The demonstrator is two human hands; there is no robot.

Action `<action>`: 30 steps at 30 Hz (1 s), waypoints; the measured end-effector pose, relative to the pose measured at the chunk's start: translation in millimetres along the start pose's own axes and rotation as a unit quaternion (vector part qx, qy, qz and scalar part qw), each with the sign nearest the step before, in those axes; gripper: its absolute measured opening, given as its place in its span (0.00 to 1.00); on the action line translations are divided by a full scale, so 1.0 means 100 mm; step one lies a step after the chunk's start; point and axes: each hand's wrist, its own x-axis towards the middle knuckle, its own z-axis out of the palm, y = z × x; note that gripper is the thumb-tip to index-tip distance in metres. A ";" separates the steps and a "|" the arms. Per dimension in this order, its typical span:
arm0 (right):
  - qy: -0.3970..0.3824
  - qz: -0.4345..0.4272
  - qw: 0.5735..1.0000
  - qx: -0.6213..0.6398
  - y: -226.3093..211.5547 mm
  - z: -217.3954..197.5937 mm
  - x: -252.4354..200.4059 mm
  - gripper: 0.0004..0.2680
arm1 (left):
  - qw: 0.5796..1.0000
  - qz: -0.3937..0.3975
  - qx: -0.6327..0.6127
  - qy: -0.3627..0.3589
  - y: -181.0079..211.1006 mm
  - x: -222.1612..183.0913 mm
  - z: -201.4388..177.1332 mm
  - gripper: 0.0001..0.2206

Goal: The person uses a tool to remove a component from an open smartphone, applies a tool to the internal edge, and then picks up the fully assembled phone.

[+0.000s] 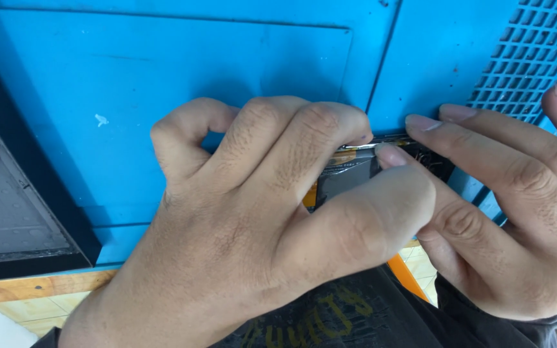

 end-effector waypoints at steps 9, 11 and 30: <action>-0.015 0.002 1.000 -0.021 -0.04 0.01 0.01 0.13 | 1.000 -0.002 -0.001 0.003 -0.03 -0.07 0.01 0.10; -0.022 0.009 0.999 -0.031 -0.06 0.01 0.02 0.14 | 1.000 -0.002 0.000 0.004 -0.04 -0.07 0.01 0.10; 0.059 0.138 0.988 0.022 0.12 -0.21 0.24 0.11 | 0.996 -0.031 -0.034 -0.074 0.04 0.39 -0.31 0.10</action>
